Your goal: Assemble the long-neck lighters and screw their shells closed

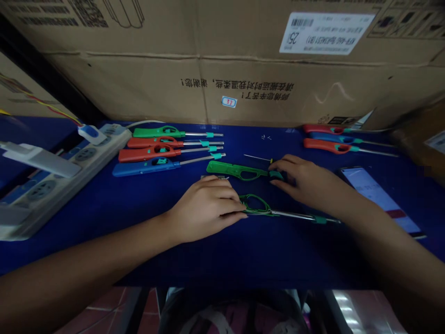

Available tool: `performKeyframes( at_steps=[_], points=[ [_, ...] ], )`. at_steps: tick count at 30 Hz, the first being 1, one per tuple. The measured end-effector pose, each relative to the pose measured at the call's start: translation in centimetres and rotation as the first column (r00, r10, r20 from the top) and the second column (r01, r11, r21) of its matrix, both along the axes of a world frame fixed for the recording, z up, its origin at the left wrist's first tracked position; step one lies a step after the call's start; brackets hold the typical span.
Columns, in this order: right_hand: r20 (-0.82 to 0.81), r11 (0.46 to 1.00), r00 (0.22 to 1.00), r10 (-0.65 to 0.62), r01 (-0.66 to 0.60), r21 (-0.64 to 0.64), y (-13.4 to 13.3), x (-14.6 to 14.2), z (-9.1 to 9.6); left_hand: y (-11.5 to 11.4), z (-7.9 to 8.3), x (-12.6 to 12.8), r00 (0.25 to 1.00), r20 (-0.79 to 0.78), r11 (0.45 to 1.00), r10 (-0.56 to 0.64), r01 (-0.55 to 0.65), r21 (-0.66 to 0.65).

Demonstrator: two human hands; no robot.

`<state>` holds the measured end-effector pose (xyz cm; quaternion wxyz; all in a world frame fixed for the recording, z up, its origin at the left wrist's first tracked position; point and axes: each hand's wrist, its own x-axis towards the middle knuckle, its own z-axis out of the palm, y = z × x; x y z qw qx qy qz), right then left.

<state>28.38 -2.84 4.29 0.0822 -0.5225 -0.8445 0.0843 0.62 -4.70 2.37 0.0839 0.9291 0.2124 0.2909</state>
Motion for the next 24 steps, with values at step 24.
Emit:
performKeyframes(
  at_steps=[24],
  points=[
    [-0.821,0.758,0.446,-0.356,-0.376,-0.533,-2.7,-4.5,1.6,0.1,0.2,0.6,0.886,0.422,0.945,0.192,-0.050,-0.325]
  ],
)
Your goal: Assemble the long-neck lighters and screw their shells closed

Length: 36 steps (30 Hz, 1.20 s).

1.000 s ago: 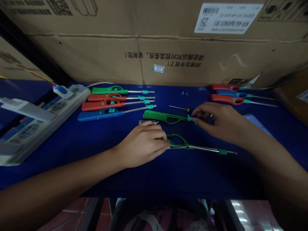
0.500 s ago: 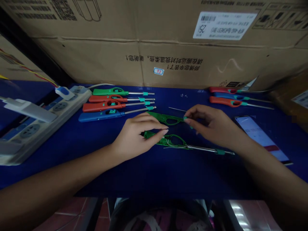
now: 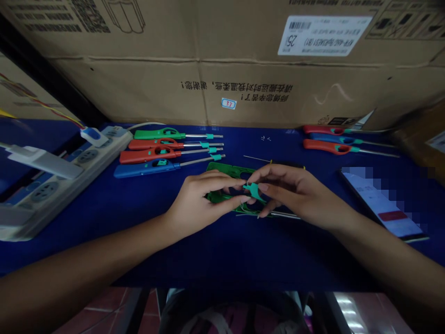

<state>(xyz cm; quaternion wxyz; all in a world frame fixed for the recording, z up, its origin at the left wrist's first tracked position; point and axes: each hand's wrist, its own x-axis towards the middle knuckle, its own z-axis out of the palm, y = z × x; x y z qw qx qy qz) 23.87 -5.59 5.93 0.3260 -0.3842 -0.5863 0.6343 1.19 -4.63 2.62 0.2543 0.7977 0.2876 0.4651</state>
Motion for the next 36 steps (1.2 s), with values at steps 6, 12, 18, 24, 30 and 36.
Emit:
performKeyframes(
  at_steps=[6,12,18,24,30,36],
  points=[
    [0.021,0.998,0.999,0.047,-0.046,-0.041,-0.1,-0.3,-0.2,0.2,-0.2,0.1,1.000,0.005,0.997,0.008,-0.009,0.078],
    [0.027,0.991,0.996,-0.083,0.085,-0.104,0.1,-0.7,-0.8,0.1,-0.1,0.3,0.999,-0.049,0.993,0.004,0.002,0.118],
    [0.059,0.991,0.992,-0.112,0.116,-0.068,0.0,-0.8,-0.9,0.3,-0.5,0.2,0.994,-0.102,0.984,-0.027,0.044,0.173],
    [0.340,0.951,0.937,-0.074,-0.036,0.308,0.0,-0.1,-1.3,0.7,-0.4,-0.3,0.990,-0.141,0.975,-0.021,0.051,0.215],
    [0.538,0.711,0.824,-0.181,-0.268,0.650,0.3,1.2,-0.9,0.9,-0.3,-0.4,0.991,-0.135,0.981,0.015,0.011,0.193],
    [0.645,0.675,0.754,-0.126,-0.411,0.612,-0.1,1.5,-0.2,0.8,-0.1,-0.4,0.966,-0.259,0.990,0.011,0.025,0.136]
  ],
)
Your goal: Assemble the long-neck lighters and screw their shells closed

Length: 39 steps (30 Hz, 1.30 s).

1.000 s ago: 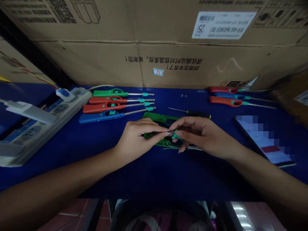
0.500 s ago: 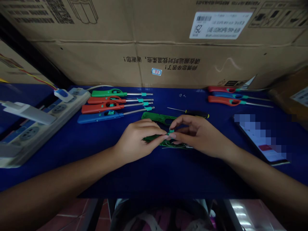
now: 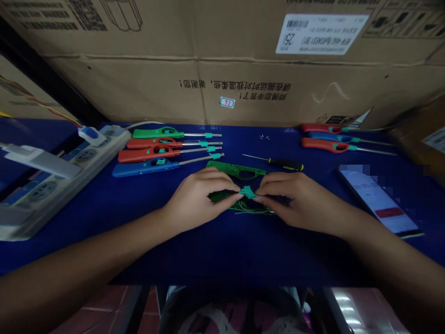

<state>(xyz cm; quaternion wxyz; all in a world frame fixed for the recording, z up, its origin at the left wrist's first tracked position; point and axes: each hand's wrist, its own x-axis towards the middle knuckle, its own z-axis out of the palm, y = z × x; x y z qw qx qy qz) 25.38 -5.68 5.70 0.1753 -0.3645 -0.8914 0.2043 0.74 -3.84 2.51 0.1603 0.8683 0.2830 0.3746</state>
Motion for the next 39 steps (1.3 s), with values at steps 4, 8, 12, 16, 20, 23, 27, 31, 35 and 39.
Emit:
performKeyframes(
  at_steps=[4,8,12,16,20,23,27,31,35,39],
  points=[
    [0.090,0.997,0.996,0.004,0.003,-0.075,0.0,0.9,0.4,-0.2,0.8,-0.6,0.965,-0.262,1.000,0.025,-0.024,0.007],
    [0.067,0.992,0.998,-0.009,0.018,-0.123,0.2,1.5,0.8,-0.6,1.8,-1.3,0.893,-0.449,0.994,-0.009,0.055,0.090],
    [0.057,0.986,0.997,-0.056,0.064,-0.154,0.2,1.4,1.0,-0.8,2.4,-1.8,0.820,-0.572,0.977,-0.006,0.127,0.171],
    [0.068,0.978,0.995,-0.072,0.083,-0.189,0.1,0.8,0.7,-0.6,2.3,-1.9,0.797,-0.603,0.968,-0.018,0.165,0.189],
    [0.063,0.968,0.994,-0.085,0.097,-0.232,0.0,0.4,0.3,-0.4,2.0,-1.9,0.802,-0.597,0.961,-0.022,0.181,0.209],
    [0.032,0.966,0.995,-0.093,0.098,-0.238,0.1,0.2,0.1,-0.4,1.9,-1.9,0.805,-0.593,0.961,-0.025,0.183,0.208],
    [-0.021,0.962,0.996,-0.086,0.078,-0.260,0.3,0.1,-0.2,-0.4,1.9,-1.9,0.810,-0.586,0.975,-0.040,0.160,0.156],
    [-0.059,0.961,0.995,-0.079,0.060,-0.270,0.4,0.0,-0.4,-0.5,1.9,-1.9,0.810,-0.584,0.980,-0.047,0.149,0.129],
    [-0.089,0.957,0.993,-0.077,0.049,-0.284,0.4,-0.1,-0.5,-0.4,1.9,-1.9,0.815,-0.576,0.982,-0.054,0.149,0.119],
    [-0.117,0.959,0.991,-0.069,0.033,-0.283,0.4,-0.1,-0.5,-0.4,1.8,-1.9,0.822,-0.567,0.979,-0.054,0.155,0.131]
  ],
)
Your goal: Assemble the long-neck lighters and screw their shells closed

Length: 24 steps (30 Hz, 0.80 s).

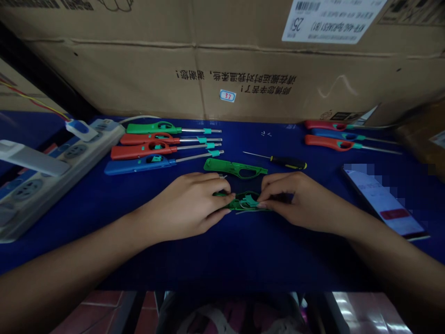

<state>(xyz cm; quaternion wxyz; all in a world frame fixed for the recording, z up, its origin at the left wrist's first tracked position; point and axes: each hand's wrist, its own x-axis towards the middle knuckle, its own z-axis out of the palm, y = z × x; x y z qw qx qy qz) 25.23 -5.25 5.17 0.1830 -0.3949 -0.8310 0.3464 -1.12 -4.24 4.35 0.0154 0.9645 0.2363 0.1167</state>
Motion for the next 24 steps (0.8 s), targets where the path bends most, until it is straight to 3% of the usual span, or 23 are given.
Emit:
performKeyframes(
  at_steps=[24],
  points=[
    [-0.048,0.999,0.999,-0.011,0.009,-0.046,0.37,-0.11,0.12,-0.10,0.14,0.05,1.000,0.025,1.000,0.002,-0.002,-0.023]
  ],
)
